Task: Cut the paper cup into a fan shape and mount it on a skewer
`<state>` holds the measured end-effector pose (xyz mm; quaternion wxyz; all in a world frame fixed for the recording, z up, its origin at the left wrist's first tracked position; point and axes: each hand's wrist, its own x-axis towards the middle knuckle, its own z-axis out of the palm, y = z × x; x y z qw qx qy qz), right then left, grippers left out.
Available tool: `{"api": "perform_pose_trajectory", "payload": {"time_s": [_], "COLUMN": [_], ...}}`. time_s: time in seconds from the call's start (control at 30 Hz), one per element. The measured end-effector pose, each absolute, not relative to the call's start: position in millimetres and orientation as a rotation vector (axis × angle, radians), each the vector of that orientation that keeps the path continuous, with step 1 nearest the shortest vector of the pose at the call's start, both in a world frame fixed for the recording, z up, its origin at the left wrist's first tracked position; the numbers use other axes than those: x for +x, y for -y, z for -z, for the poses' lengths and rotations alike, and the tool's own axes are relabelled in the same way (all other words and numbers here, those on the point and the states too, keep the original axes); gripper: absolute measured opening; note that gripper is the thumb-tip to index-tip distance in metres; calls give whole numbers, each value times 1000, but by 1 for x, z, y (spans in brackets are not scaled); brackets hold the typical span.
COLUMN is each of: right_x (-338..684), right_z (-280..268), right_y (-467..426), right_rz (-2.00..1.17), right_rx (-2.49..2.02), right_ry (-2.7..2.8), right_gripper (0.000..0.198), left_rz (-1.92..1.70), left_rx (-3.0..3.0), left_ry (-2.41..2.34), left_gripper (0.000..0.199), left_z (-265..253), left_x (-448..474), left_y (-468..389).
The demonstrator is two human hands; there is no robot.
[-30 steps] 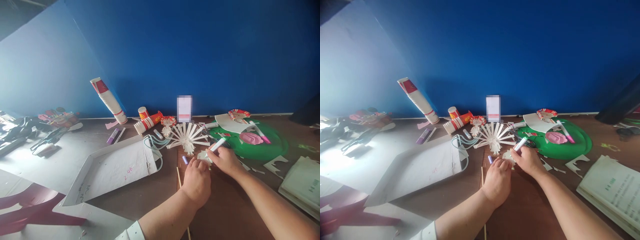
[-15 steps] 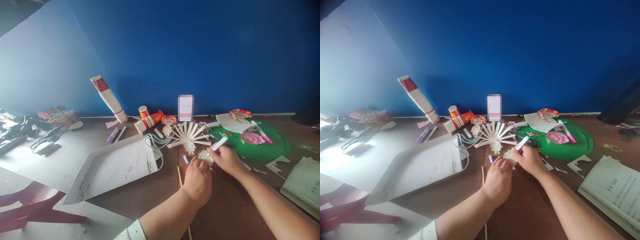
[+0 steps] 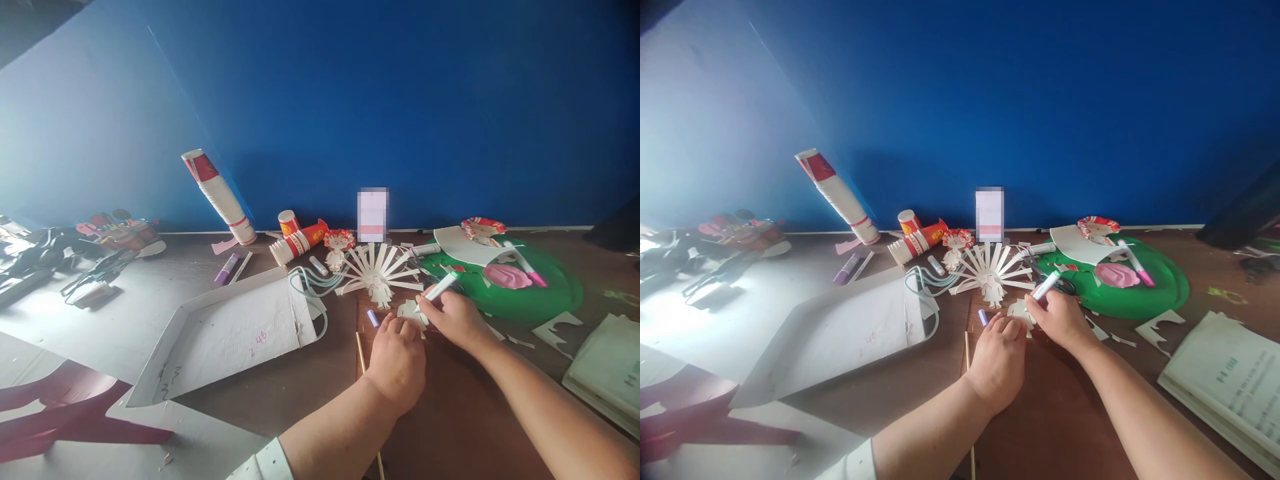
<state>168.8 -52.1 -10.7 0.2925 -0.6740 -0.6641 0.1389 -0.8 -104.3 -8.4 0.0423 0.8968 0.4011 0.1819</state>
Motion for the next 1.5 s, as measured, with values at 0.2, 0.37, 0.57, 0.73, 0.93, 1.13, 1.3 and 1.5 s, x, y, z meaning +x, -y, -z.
{"api": "perform_pose_trajectory", "payload": {"time_s": [0.2, 0.37, 0.57, 0.73, 0.93, 1.13, 1.3, 1.5], "right_x": [169, 167, 167, 166, 165, 165, 164, 165], "right_z": [8, 3, 3, 3, 1, 1, 3, 4], "right_y": [53, 53, 51, 51, 51, 51, 50, 50], "right_rz": [-320, -324, -284, -265, -248, -265, -257, -176], "right_rx": [-1776, -1826, -1866, -1856, -1829, -1871, -1889, -1856], "right_ry": [1791, 1779, 1770, 1757, 1732, 1708, 1699, 1718], "right_gripper": [23, 25, 25, 23, 21, 23, 24, 22], "left_rz": [-567, -552, -533, -527, -525, -519, -532, -497], "left_rx": [2732, 2729, 2738, 2750, 2758, 2770, 2769, 2751], "left_ry": [-1232, -1231, -1228, -1223, -1234, -1229, -1219, -1227], "left_gripper": [29, 31, 30, 30, 31, 29, 29, 33], "left_z": [11, 10, 7, 3, 5, 5, 4, 3], "left_x": [-1, -1, -1, -2, -2, -2, -2, -2], "left_y": [104, 105, 104, 104, 105, 105, 104, 105]}}
